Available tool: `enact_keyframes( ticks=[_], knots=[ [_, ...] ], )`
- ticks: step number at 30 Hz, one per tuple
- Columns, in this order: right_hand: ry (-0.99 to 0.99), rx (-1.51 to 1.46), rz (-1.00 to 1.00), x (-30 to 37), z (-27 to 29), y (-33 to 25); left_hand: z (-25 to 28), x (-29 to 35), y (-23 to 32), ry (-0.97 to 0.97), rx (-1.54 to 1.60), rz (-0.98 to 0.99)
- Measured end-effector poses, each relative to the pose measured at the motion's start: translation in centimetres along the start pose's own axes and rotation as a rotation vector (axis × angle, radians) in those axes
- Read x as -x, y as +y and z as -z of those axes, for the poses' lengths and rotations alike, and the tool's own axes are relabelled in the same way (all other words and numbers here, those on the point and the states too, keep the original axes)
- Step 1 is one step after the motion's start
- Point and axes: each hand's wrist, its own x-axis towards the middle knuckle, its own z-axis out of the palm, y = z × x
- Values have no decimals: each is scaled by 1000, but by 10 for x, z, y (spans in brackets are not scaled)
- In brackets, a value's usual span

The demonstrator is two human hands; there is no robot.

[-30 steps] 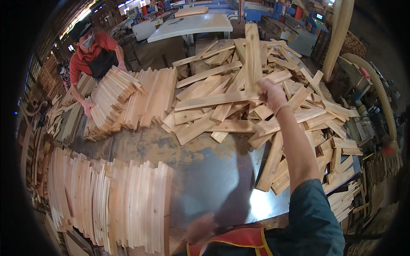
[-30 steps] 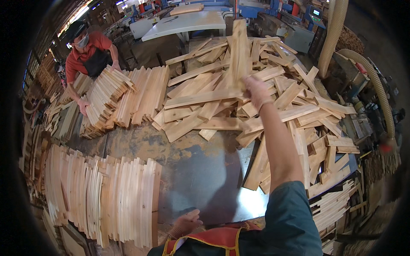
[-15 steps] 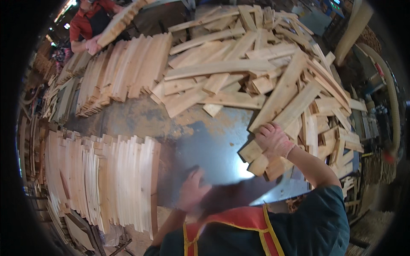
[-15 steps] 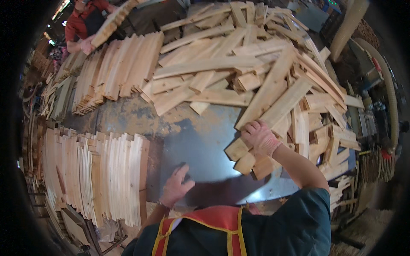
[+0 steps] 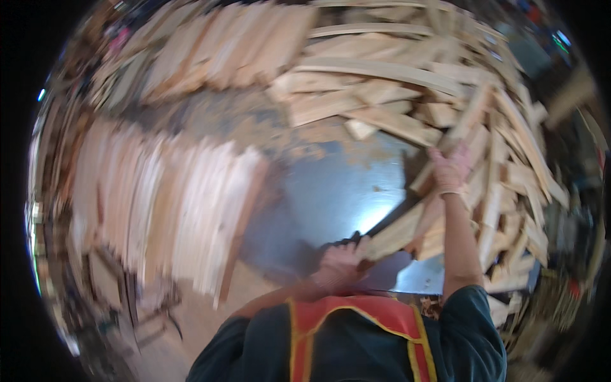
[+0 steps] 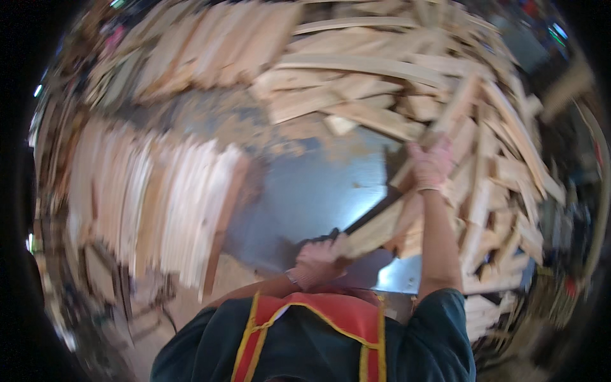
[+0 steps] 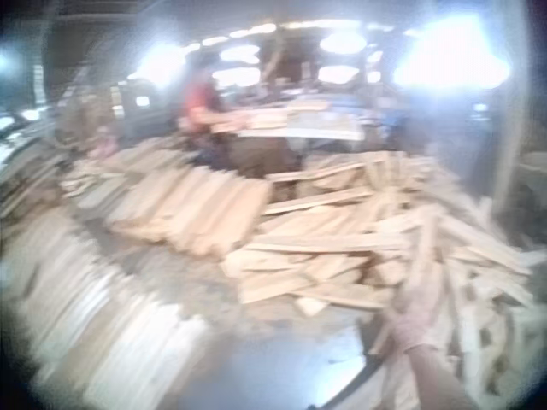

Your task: The person repeatedly picks up individual wooden planks from a large pile on a metal table and stacks them neatly. The person organizes the planks into a growing, aligned stack, occasionally adjusting the pile to maintain order.

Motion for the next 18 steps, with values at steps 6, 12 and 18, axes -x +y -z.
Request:
enact_keyframes(
  ticks=[6, 12, 18],
  knots=[
    [235, -163, 60, -33, -59, 80, 25, 60, -41, 24, 430, 161],
    [-455, -266, 142, 41, 16, 80, 12, 204, -136, 193, 326, 366],
    [-1013, -1347, -570, 281, 54, -100, -4, 275, -189, 512, -179, 707]
  ],
)
